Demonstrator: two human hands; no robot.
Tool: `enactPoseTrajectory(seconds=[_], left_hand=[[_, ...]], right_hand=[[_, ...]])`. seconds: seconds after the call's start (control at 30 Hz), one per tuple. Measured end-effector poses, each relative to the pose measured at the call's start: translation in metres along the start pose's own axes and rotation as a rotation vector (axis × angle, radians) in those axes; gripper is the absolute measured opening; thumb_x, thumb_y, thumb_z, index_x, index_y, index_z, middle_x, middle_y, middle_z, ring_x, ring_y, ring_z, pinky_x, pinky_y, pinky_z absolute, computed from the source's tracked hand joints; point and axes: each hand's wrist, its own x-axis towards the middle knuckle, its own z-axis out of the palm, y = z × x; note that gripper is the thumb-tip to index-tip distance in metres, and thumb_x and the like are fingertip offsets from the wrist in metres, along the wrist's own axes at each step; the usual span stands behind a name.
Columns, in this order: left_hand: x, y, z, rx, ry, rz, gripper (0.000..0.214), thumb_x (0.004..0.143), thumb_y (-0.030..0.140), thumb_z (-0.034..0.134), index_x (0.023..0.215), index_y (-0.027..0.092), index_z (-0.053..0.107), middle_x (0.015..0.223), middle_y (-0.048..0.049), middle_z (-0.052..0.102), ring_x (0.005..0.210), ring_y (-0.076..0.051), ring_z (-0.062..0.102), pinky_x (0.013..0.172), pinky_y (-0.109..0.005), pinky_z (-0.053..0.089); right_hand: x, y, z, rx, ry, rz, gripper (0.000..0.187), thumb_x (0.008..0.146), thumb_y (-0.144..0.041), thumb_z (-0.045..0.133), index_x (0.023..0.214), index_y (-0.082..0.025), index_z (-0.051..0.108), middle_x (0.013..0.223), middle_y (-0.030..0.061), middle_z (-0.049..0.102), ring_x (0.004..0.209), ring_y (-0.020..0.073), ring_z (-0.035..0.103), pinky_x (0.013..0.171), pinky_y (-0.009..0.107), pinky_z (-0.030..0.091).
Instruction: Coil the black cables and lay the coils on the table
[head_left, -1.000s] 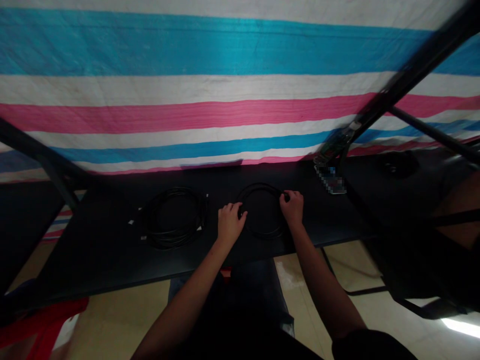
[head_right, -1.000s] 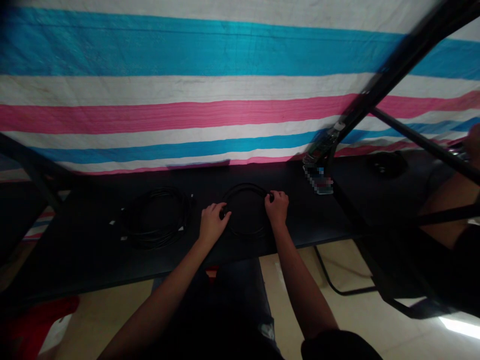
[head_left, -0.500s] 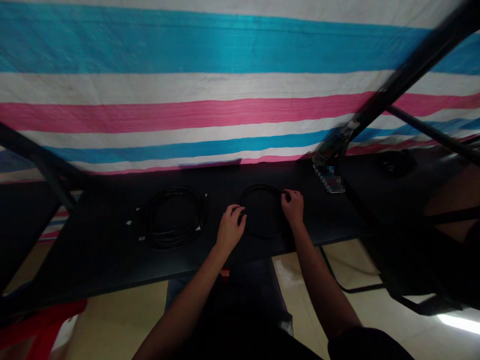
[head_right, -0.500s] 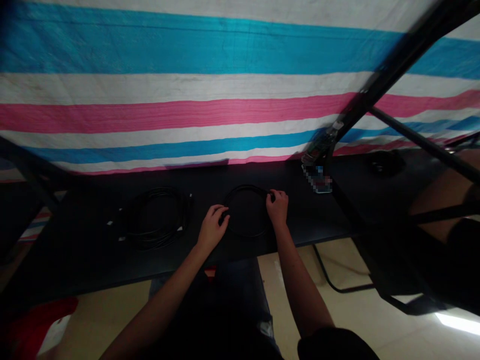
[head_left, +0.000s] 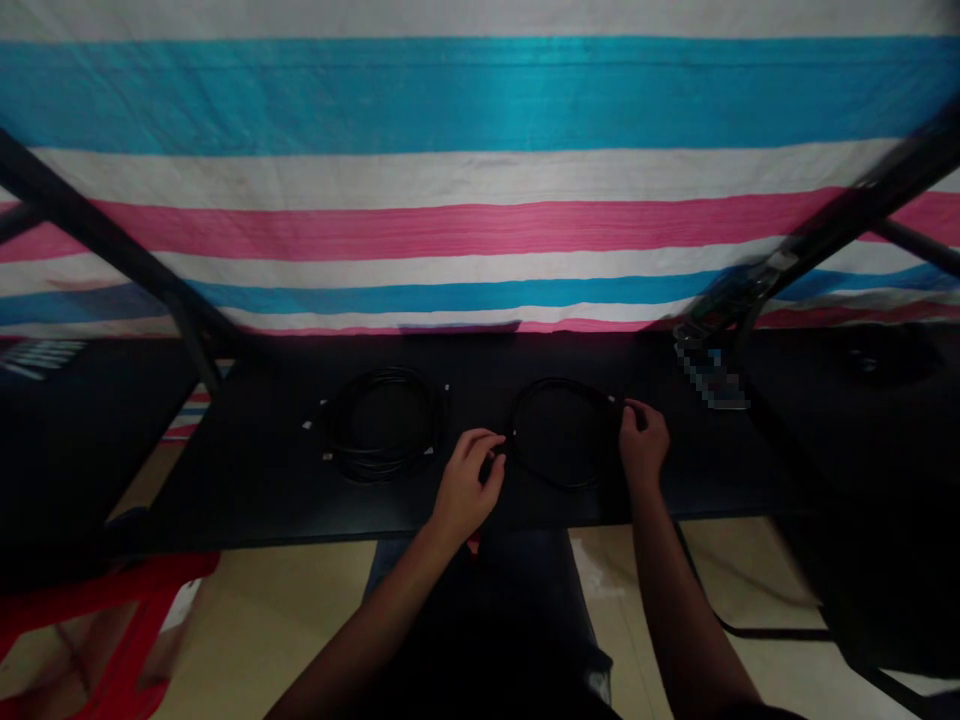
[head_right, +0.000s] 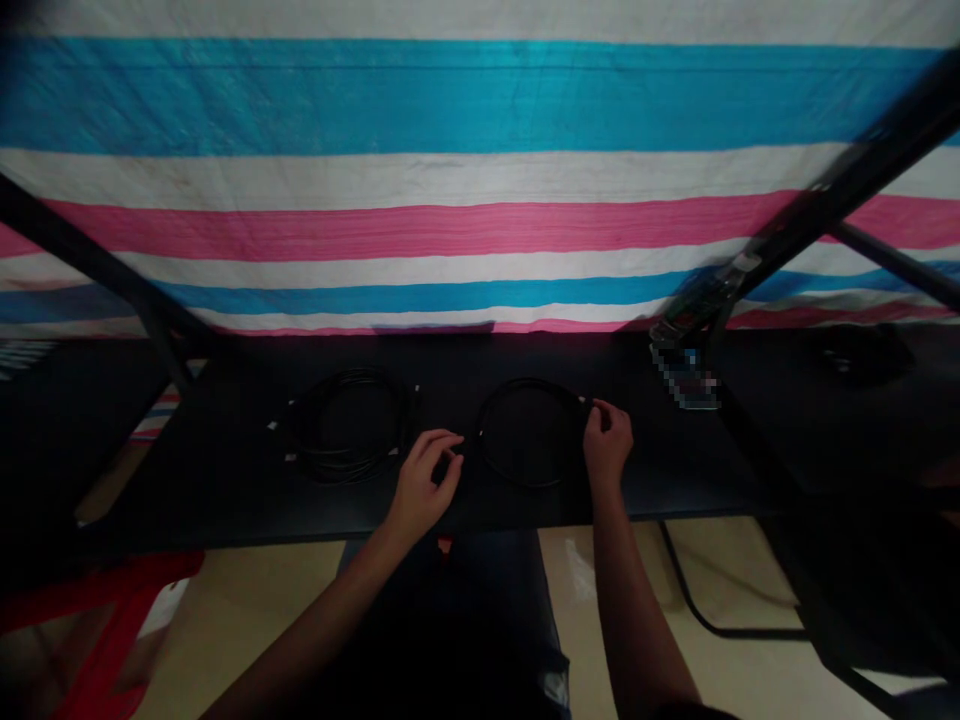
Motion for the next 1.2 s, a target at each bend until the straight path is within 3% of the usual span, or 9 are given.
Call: enactPoseTrajectory(seconds=[0.1, 0.2, 0.33, 0.5, 0.6, 0.7, 0.83, 1.0, 1.2], left_hand=[[0.005, -0.008, -0.05, 0.143, 0.109, -0.048, 0.022, 0.097, 0.023, 0.056, 0.116, 0.021, 0.066, 0.115, -0.0083, 0.063, 0.096, -0.019, 0.066, 0.089, -0.035, 0.055], [0.012, -0.035, -0.1, 0.309, 0.138, -0.133, 0.017, 0.096, 0.025, 0.055, 0.105, 0.018, 0.069, 0.104, -0.008, 0.067, 0.101, -0.024, 0.065, 0.094, -0.041, 0.053], [0.01, -0.07, -0.142, 0.451, 0.139, -0.144, 0.019, 0.094, 0.027, 0.056, 0.103, 0.017, 0.069, 0.102, -0.0091, 0.069, 0.101, -0.028, 0.064, 0.095, -0.045, 0.051], [0.023, -0.078, -0.151, 0.552, 0.162, -0.107, 0.021, 0.097, 0.027, 0.052, 0.105, 0.017, 0.068, 0.105, -0.0099, 0.069, 0.102, -0.027, 0.064, 0.096, -0.042, 0.052], [0.062, -0.074, -0.141, 0.701, -0.07, -0.046, 0.029, 0.101, 0.02, 0.042, 0.12, 0.015, 0.064, 0.12, -0.0143, 0.066, 0.112, -0.025, 0.062, 0.101, -0.041, 0.049], [0.111, -0.077, -0.131, 0.757, -0.262, 0.055, 0.044, 0.091, 0.01, 0.055, 0.132, 0.023, 0.061, 0.142, -0.012, 0.058, 0.129, -0.028, 0.053, 0.106, -0.044, 0.045], [0.156, -0.096, -0.135, 0.786, -0.51, 0.059, 0.048, 0.075, 0.009, 0.072, 0.121, 0.022, 0.067, 0.126, -0.0126, 0.069, 0.12, -0.033, 0.061, 0.1, -0.046, 0.047], [0.167, -0.108, -0.154, 0.744, -0.627, 0.075, 0.023, 0.082, 0.017, 0.066, 0.104, 0.019, 0.071, 0.11, -0.0112, 0.074, 0.105, -0.027, 0.067, 0.092, -0.036, 0.048], [0.165, -0.072, -0.193, 0.602, -0.643, 0.113, 0.018, 0.085, 0.026, 0.06, 0.097, 0.021, 0.072, 0.096, -0.0055, 0.074, 0.088, -0.021, 0.066, 0.078, -0.029, 0.046]], right_hand=[[-0.03, -0.003, -0.019, 0.02, 0.019, 0.002, 0.036, 0.087, -0.037, 0.049, 0.099, -0.013, 0.073, 0.098, 0.0168, 0.07, 0.093, 0.0284, 0.062, 0.088, 0.045, 0.049], [-0.055, -0.004, -0.031, 0.008, 0.006, 0.02, 0.036, 0.088, -0.037, 0.05, 0.1, -0.012, 0.073, 0.098, 0.0168, 0.069, 0.09, 0.0279, 0.063, 0.085, 0.044, 0.049], [-0.063, -0.012, -0.035, -0.014, -0.026, 0.057, 0.041, 0.085, -0.039, 0.052, 0.107, -0.01, 0.072, 0.101, 0.0185, 0.067, 0.088, 0.0282, 0.063, 0.08, 0.044, 0.051], [-0.076, -0.044, -0.031, 0.023, -0.017, -0.063, 0.034, 0.09, -0.037, 0.053, 0.108, -0.013, 0.07, 0.106, 0.0173, 0.067, 0.1, 0.0305, 0.063, 0.086, 0.046, 0.052], [-0.106, -0.065, -0.019, 0.096, -0.161, -0.222, 0.026, 0.096, -0.033, 0.051, 0.105, -0.017, 0.07, 0.103, 0.0133, 0.069, 0.098, 0.027, 0.066, 0.09, 0.045, 0.052], [-0.132, -0.075, -0.004, 0.067, -0.302, -0.373, 0.028, 0.096, -0.035, 0.056, 0.114, -0.02, 0.07, 0.119, 0.0154, 0.067, 0.111, 0.0302, 0.064, 0.093, 0.048, 0.051], [-0.131, -0.064, 0.001, -0.051, -0.357, -0.46, 0.026, 0.094, -0.037, 0.059, 0.107, -0.021, 0.073, 0.122, 0.0151, 0.067, 0.115, 0.0334, 0.061, 0.092, 0.052, 0.05], [-0.112, -0.046, -0.012, -0.086, -0.342, -0.421, 0.025, 0.093, -0.039, 0.058, 0.089, -0.021, 0.075, 0.113, 0.0133, 0.07, 0.111, 0.0334, 0.062, 0.09, 0.053, 0.049], [-0.111, -0.077, -0.017, 0.099, -0.333, -0.337, 0.026, 0.09, -0.043, 0.062, 0.096, -0.023, 0.076, 0.112, 0.0145, 0.07, 0.108, 0.0341, 0.064, 0.094, 0.056, 0.05]])
